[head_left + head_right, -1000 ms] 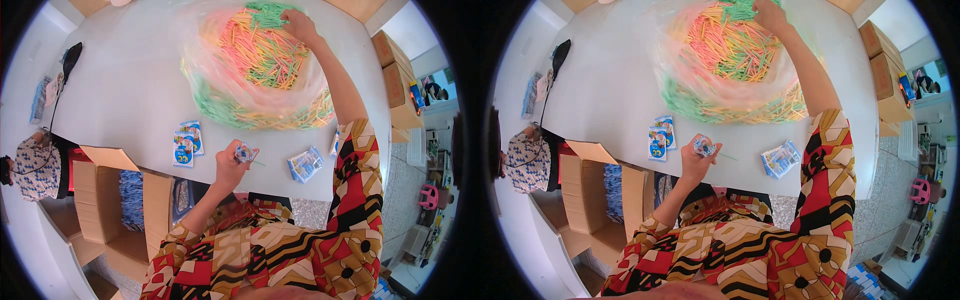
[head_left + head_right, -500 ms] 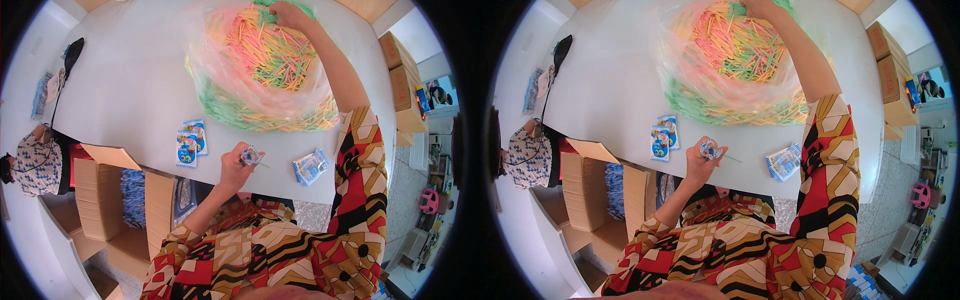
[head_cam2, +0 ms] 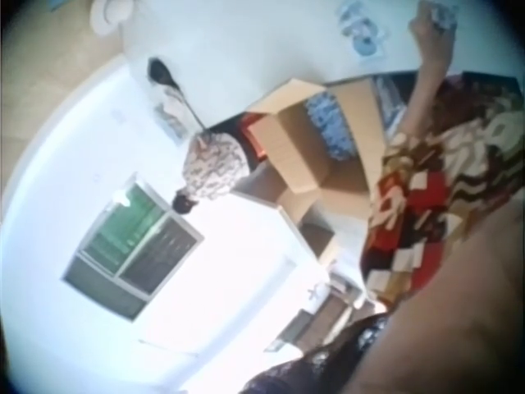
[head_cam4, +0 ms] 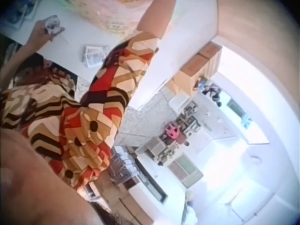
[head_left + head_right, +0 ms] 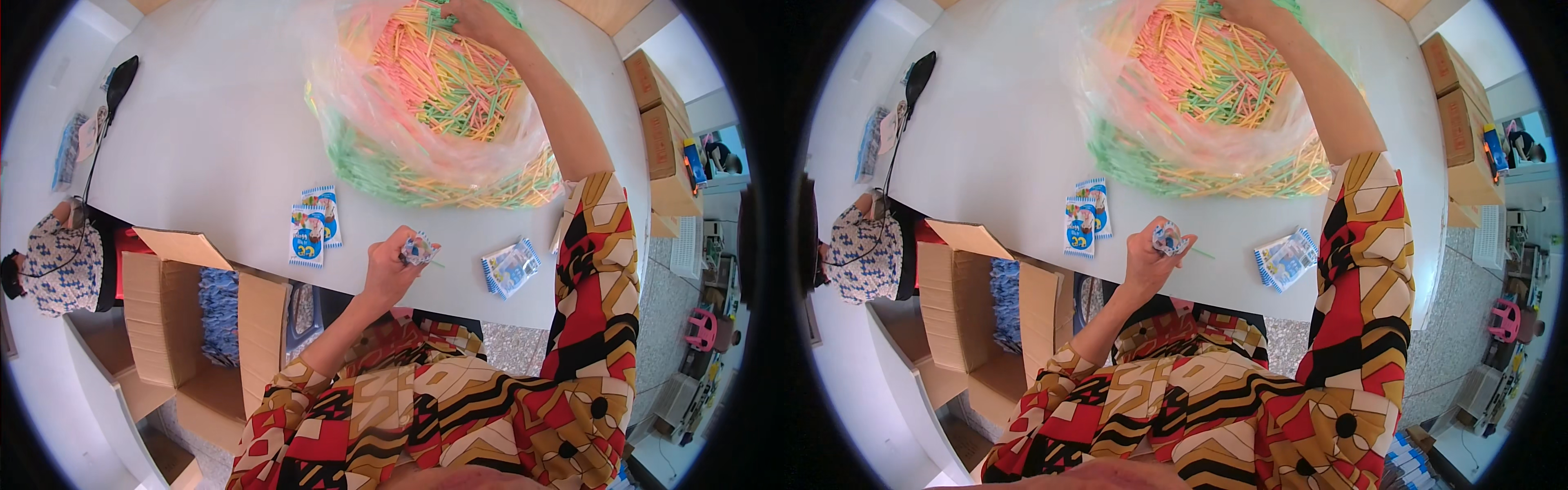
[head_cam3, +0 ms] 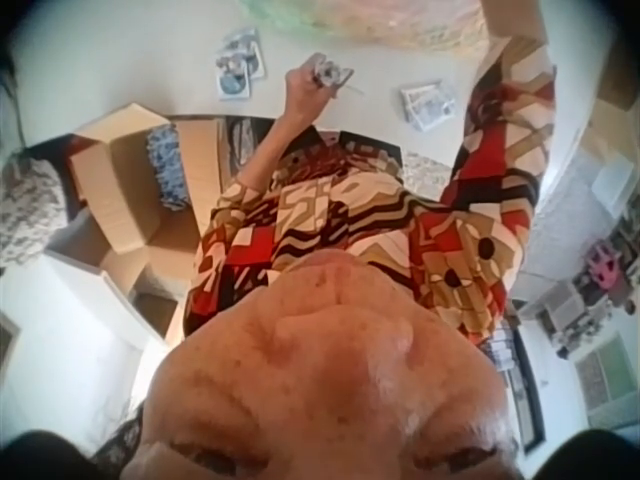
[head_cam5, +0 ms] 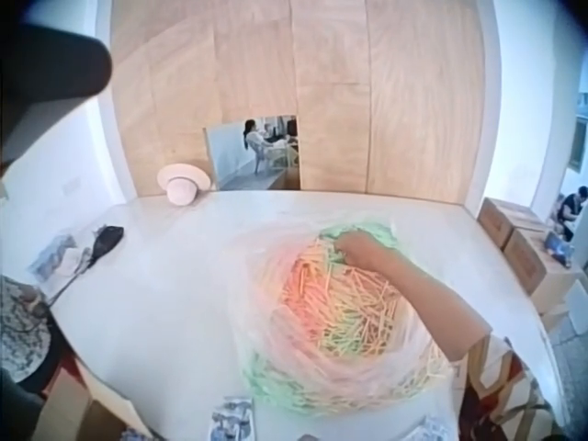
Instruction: Packaging plastic toy sticks into blue containers and placing them into a cardboard box.
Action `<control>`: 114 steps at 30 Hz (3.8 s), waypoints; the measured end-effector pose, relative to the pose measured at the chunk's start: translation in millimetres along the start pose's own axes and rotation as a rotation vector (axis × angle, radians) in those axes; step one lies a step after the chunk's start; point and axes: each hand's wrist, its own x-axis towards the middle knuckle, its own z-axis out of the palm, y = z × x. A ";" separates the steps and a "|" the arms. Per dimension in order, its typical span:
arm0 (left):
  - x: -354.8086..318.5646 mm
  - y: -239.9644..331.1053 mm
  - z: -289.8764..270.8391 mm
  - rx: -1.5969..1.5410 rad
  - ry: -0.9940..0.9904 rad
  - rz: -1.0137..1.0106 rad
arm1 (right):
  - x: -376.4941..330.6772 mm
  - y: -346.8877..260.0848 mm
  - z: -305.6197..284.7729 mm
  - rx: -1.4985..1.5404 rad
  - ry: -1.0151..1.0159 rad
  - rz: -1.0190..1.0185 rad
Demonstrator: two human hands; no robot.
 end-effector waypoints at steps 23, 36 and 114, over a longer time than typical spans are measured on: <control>-0.7 9.8 -5.1 0.012 0.002 -0.015 | -90.7 -65.9 -69.1 1.271 0.090 0.547; 5.6 22.6 -3.9 0.030 0.023 0.057 | -185.3 -203.4 -142.9 1.435 -0.056 0.497; 35.1 20.9 20.6 0.108 -0.026 0.131 | -216.0 -230.3 -139.9 1.170 -0.018 0.301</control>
